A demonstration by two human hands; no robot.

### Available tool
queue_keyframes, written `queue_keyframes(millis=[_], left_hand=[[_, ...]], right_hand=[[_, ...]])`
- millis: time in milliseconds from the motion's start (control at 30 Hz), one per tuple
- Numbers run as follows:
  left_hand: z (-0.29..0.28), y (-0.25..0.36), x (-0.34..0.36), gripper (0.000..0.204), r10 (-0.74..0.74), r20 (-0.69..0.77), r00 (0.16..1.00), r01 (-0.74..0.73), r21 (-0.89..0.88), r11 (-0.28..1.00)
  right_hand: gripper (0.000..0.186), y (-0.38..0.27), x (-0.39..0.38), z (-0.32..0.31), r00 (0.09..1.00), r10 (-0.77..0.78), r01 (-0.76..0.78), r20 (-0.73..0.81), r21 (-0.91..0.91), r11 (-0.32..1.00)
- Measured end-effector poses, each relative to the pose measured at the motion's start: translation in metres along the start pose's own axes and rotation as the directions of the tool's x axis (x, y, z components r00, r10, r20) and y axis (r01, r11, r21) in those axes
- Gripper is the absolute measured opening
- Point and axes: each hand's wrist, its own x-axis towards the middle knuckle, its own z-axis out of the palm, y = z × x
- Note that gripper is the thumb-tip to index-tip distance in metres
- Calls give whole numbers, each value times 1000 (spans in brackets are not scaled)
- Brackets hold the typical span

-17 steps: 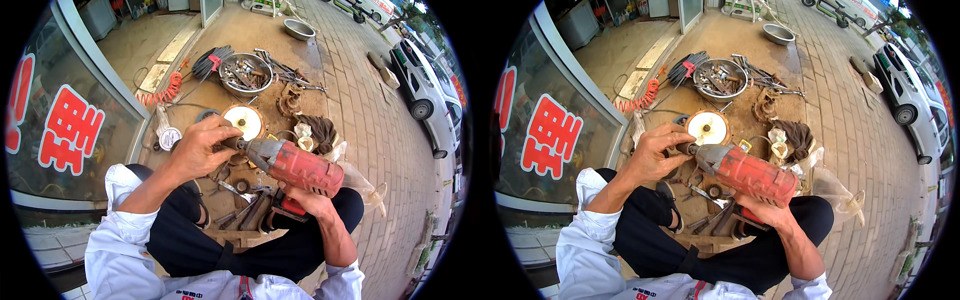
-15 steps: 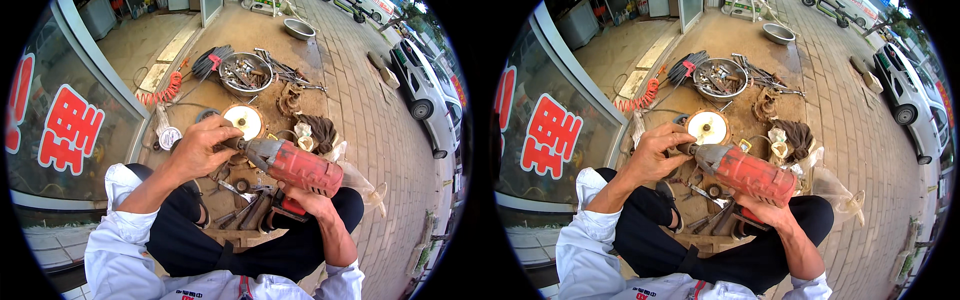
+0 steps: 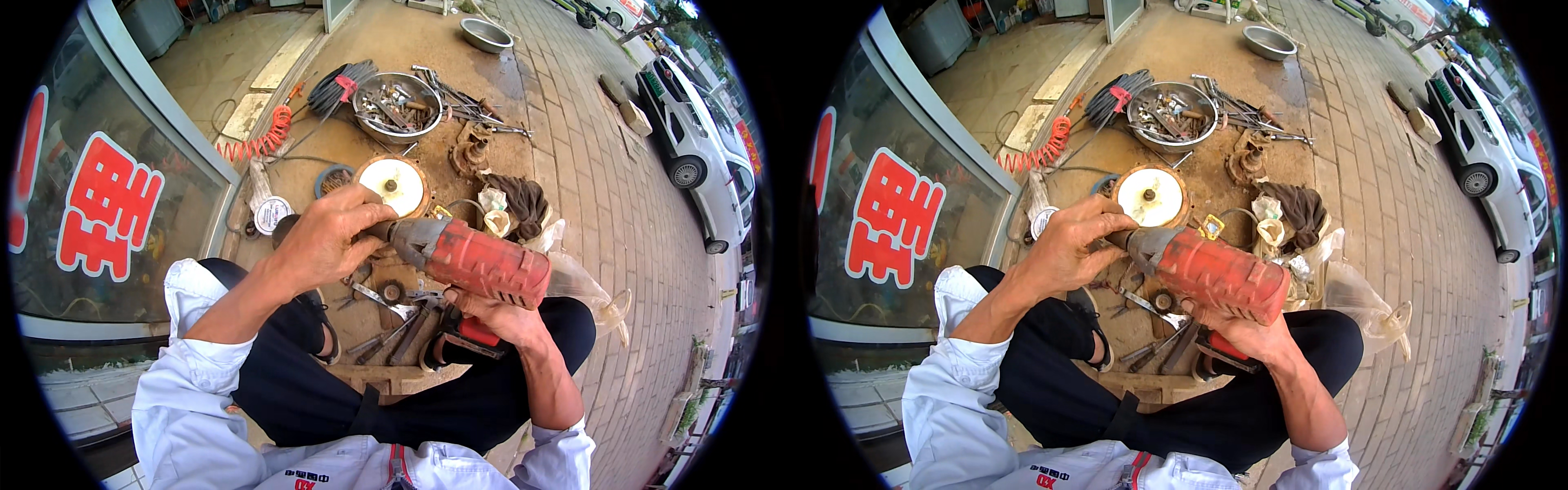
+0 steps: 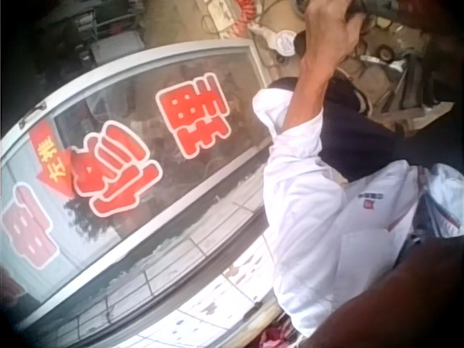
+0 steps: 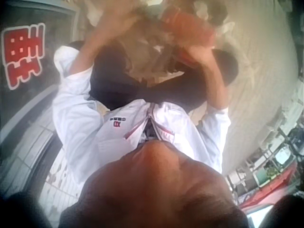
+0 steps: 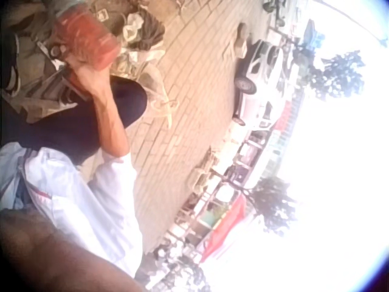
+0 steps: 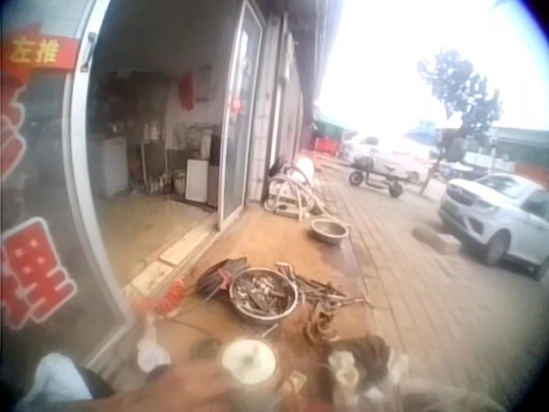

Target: The person sits on the ground and uses a hammer and chisel to remove a white plastic disc from a rusty cylindrical metal housing. They then use a power drill to remove a bolt from the disc and separate the components.

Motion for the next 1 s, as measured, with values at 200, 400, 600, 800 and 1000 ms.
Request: queue_keyframes(millis=[200,400,600,800,1000], left_hand=[[-1,-7,-1,30,-334,-20,942,324,-197,925],[-8,-7,7,33,-626,260,735,407,-908,101],[-1,-6,7,25,-597,385,704,405,-908,-108],[2,-4,0,25,-530,423,735,452,-888,-82],[9,2,-2,26,-540,347,767,485,-865,132]], right_hand=[[24,-8,-2,-4,997,53,-54,-58,-16,998],[22,0,-7,-6,994,73,-81,-76,-112,990],[35,-4,-8,-2,988,151,-149,-40,61,987],[38,-4,-6,-3,980,195,-198,-45,-79,977],[37,11,0,-6,995,-86,91,45,-119,989]])
